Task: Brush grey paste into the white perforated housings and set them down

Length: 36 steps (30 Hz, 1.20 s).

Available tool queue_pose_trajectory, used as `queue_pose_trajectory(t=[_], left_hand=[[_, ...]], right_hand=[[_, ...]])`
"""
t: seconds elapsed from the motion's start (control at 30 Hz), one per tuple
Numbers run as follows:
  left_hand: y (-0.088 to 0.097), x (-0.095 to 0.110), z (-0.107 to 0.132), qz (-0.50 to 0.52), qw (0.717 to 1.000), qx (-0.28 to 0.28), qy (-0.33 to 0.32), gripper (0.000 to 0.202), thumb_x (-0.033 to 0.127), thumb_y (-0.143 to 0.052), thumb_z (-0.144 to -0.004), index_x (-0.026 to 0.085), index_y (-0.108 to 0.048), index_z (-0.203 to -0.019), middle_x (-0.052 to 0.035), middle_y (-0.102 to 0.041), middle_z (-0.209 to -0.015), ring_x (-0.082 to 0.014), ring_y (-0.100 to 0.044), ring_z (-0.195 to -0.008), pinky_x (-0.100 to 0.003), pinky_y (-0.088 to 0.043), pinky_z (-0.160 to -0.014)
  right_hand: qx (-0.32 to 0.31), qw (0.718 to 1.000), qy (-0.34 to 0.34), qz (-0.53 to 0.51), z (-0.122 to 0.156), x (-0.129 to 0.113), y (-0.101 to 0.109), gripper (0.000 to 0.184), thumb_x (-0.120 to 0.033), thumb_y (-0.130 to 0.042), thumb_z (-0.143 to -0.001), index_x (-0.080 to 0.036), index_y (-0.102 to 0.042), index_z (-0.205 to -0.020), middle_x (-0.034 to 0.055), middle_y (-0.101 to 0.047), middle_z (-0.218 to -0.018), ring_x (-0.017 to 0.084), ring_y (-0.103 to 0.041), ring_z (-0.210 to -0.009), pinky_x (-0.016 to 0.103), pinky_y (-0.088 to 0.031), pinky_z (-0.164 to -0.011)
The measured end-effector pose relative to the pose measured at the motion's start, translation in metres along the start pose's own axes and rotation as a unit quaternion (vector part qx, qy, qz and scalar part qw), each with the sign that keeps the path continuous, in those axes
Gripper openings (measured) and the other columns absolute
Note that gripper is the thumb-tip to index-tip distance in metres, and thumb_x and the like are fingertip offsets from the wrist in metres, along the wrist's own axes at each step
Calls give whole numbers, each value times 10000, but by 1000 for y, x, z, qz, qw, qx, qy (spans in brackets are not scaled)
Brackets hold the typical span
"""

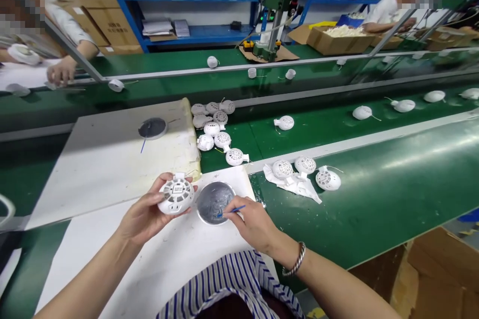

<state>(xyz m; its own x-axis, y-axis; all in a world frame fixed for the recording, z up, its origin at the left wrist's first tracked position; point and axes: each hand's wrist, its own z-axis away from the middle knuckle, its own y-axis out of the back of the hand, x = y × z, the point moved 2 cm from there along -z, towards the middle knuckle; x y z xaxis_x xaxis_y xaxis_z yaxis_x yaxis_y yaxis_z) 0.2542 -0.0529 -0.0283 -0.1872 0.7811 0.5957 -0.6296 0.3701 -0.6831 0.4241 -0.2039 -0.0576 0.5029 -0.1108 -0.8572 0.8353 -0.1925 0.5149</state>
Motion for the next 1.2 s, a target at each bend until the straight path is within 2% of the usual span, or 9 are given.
queue_pose_trajectory(t=[0.13,0.23,0.33,0.4,0.5,0.6,0.87,1.07,1.2], left_hand=[[4,-7,9,-18,999,43,-22,458,34,-627,-654,285,-524,-1022,-47,-583,-1069,-222,-580,-952,-326,-530,-734],[8,-11,13,-6,996,85,-37,421,61,-635,-637,237,-564,-1013,-65,-593,-1052,-186,-583,-910,-243,-520,-717],[11,-11,16,16,994,99,-40,350,95,-640,-630,211,-587,-957,-83,-591,-1071,-215,-577,-923,-330,-532,-756],[12,-10,18,19,994,96,-39,366,104,-645,-633,217,-584,-976,-92,-580,-1103,-248,-566,-960,-428,-518,-799],[11,-8,21,-16,996,75,-35,373,85,-662,-634,221,-574,-971,-78,-575,-1101,-256,-564,-967,-484,-490,-843],[8,-7,24,-69,994,78,-34,306,84,-655,-662,217,-567,-922,-45,-580,-1054,-218,-577,-917,-452,-494,-850],[1,-11,20,-79,978,184,-54,172,326,-566,-798,166,-581,-859,-72,-582,-939,-235,-583,-851,-434,-539,-719],[-9,-22,16,-73,981,178,-4,188,324,-543,-809,145,-590,-843,-80,-577,-892,-226,-582,-793,-416,-544,-671],[-15,-28,15,-71,986,152,15,190,339,-557,-800,173,-595,-883,-63,-566,-890,-200,-564,-745,-406,-541,-643]], right_hand=[[38,992,-97,-74,-1,7,0,102,-297,-579,-813,-214,-610,-762,15,-659,-802,166,-625,-770,296,-465,-702],[85,957,-157,-230,-3,17,-1,185,-336,-672,-733,-190,-559,-721,10,-651,-719,161,-636,-708,289,-471,-679],[119,909,-190,-350,-6,26,-1,285,-358,-735,-659,-171,-523,-699,11,-660,-663,147,-642,-672,268,-464,-673],[137,898,-202,-367,-7,30,1,296,-372,-735,-657,-165,-532,-714,20,-673,-660,130,-635,-658,244,-444,-650],[154,885,-211,-386,-5,32,7,296,-379,-734,-658,-162,-546,-732,23,-680,-655,110,-622,-632,222,-416,-609],[165,871,-215,-410,-4,31,11,304,-376,-752,-632,-162,-558,-724,14,-679,-658,100,-621,-639,209,-407,-604],[183,846,-214,-454,-6,24,19,264,-343,-767,-628,-165,-590,-710,-11,-669,-681,67,-612,-654,178,-425,-618],[184,817,-159,-522,-13,-12,37,202,-264,-758,-659,-178,-577,-688,-22,-669,-735,53,-626,-668,158,-472,-666],[190,826,-122,-517,-19,-35,44,188,-247,-749,-669,-190,-571,-678,-29,-664,-727,59,-630,-650,168,-499,-668]])
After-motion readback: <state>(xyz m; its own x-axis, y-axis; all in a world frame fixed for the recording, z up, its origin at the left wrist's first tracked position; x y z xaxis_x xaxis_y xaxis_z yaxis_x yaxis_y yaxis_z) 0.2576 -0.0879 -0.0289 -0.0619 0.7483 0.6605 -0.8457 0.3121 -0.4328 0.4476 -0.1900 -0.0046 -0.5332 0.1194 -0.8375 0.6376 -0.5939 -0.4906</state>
